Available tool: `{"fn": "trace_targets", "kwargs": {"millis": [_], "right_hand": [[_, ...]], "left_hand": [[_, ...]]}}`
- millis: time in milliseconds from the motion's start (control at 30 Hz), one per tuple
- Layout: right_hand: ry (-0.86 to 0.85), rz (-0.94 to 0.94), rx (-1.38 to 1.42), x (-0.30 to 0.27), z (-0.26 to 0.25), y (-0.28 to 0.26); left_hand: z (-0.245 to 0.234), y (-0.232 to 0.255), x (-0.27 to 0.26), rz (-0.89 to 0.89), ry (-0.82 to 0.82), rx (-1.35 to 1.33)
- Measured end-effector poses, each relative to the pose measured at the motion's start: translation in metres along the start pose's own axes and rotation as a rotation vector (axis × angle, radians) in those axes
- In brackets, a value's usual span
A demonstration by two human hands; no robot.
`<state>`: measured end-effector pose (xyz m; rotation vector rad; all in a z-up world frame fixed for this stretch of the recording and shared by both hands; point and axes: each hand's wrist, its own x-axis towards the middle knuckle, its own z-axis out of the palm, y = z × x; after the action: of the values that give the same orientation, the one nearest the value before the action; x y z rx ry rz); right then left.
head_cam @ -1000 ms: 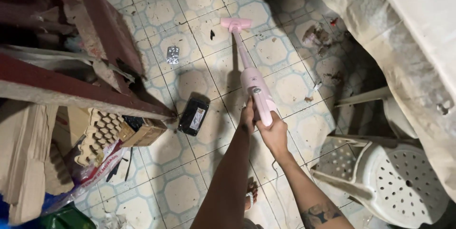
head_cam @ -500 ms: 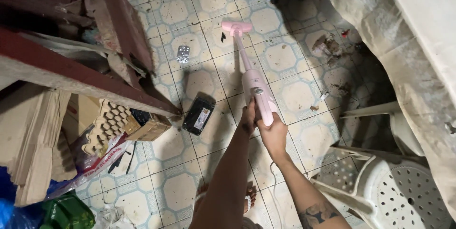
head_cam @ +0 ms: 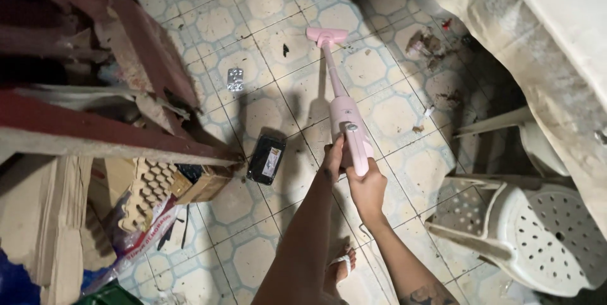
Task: Use a portable vacuum cleaner to clean the tiled floor.
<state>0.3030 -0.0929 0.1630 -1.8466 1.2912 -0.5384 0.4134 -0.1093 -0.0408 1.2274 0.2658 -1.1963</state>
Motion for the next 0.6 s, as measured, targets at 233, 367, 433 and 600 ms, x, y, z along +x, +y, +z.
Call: {"fn": "trace_targets", "kwargs": {"millis": [233,367,433,600], "right_hand": [[0.102,0.012,0.001,-0.029,-0.019,0.013],[0.115,0.083,-0.039,-0.051,-0.033,0.022],[0.123,0.112,-0.038,-0.063,-0.042,0.025],[0.127,0.185,-0.071,-0.1,-0.061,0.029]], "left_hand": [[0.018,-0.009,-0.02,-0.234,0.094,0.33],[0.025,-0.028,-0.034,-0.322,0.158,0.452],[0.032,-0.035,-0.052,-0.347,0.162,0.471],[0.029,-0.062,-0.083,-0.428,0.113,0.407]]}}
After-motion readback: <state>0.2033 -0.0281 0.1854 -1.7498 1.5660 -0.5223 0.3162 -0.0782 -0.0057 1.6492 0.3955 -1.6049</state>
